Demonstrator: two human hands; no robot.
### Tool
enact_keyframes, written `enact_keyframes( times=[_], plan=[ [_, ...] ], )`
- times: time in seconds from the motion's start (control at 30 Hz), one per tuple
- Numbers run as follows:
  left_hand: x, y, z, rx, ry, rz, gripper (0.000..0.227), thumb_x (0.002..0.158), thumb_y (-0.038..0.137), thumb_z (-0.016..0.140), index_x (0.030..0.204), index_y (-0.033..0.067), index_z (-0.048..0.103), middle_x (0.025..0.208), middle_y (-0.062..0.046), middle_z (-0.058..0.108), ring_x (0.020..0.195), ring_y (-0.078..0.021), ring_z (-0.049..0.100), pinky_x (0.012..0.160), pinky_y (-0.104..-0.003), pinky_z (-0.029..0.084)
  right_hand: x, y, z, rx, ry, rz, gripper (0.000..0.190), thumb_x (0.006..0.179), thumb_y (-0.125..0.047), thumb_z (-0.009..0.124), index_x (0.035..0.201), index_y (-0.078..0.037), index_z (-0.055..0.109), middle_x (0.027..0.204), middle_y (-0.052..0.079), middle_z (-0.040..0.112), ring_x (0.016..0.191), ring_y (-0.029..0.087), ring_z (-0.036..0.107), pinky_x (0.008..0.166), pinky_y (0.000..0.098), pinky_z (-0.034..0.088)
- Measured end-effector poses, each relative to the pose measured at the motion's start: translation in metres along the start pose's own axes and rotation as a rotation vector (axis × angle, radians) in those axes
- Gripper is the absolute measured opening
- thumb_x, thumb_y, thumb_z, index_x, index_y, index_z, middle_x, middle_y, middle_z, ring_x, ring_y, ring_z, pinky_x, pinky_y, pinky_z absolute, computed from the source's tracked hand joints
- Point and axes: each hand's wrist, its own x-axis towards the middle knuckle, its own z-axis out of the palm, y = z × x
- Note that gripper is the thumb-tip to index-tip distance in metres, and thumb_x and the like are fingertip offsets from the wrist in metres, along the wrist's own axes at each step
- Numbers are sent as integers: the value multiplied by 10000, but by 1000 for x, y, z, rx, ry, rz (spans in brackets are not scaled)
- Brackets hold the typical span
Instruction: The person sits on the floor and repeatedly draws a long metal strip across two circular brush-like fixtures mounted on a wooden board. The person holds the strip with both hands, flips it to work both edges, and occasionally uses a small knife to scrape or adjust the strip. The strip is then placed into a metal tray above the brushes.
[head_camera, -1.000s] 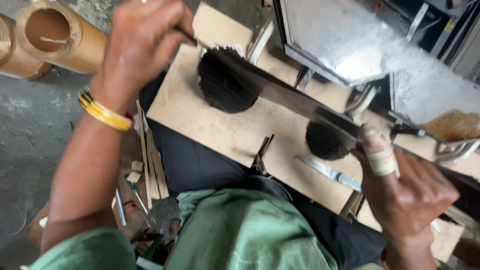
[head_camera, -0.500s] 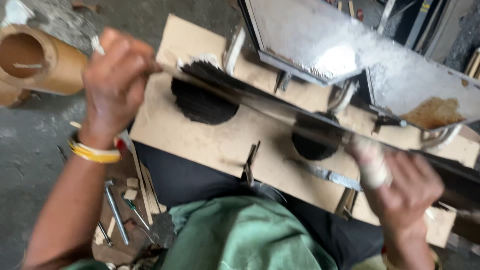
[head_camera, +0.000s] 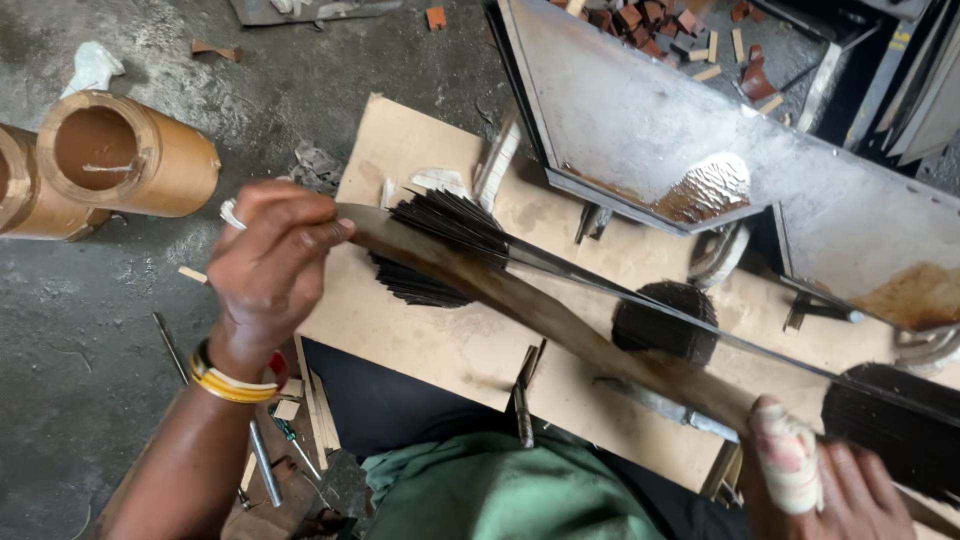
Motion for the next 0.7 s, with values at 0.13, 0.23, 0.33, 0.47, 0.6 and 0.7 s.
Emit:
enact_keyframes(
  times=[0.13,0.23,0.33,0.47,0.6,0.7],
  plan=[
    [25,10,-14,104,-128,-36,117,896,-71,819,936,27,767,1007,-103,710,971,-250,676,820,-344,566,38,-22,-24,48,170,240,315,850,-14,824,1142,86,763,723,156,673,586,259,583,557,388,412],
    [15,11,-13,76,-210,-67,124,870,-110,734,952,-17,744,975,-153,670,942,-277,645,840,-366,532,51,-14,-45,33,200,266,364,954,-68,852,1254,75,704,845,147,686,687,262,597,636,364,415],
    [-13,10,5,-228,-274,-358,81,1083,-74,601,1114,-28,660,1088,-117,648,1017,-176,650,969,-266,549,58,-1,-47,94,264,281,456,966,-117,921,1270,91,652,913,124,701,799,277,648,734,383,450],
    [-34,5,26,-255,-316,-407,85,1203,-34,522,1186,-65,599,1180,-163,672,1092,-210,687,1023,-292,575,59,10,-35,197,331,292,487,911,-120,921,1274,36,636,950,56,738,894,259,711,813,398,455],
    [-35,-7,35,-124,-354,-319,149,1233,-63,468,1214,-88,614,1164,-213,661,1056,-275,682,970,-337,572,51,10,-20,211,344,338,468,892,-137,931,1238,-79,622,989,51,724,901,245,690,833,364,477],
    [-46,-19,37,-86,-378,-337,165,1218,-68,459,1208,-88,623,1155,-222,658,1037,-283,679,941,-347,569,43,5,-14,189,329,390,551,928,-107,958,1354,-57,613,972,40,732,952,256,684,871,358,491]
  ],
)
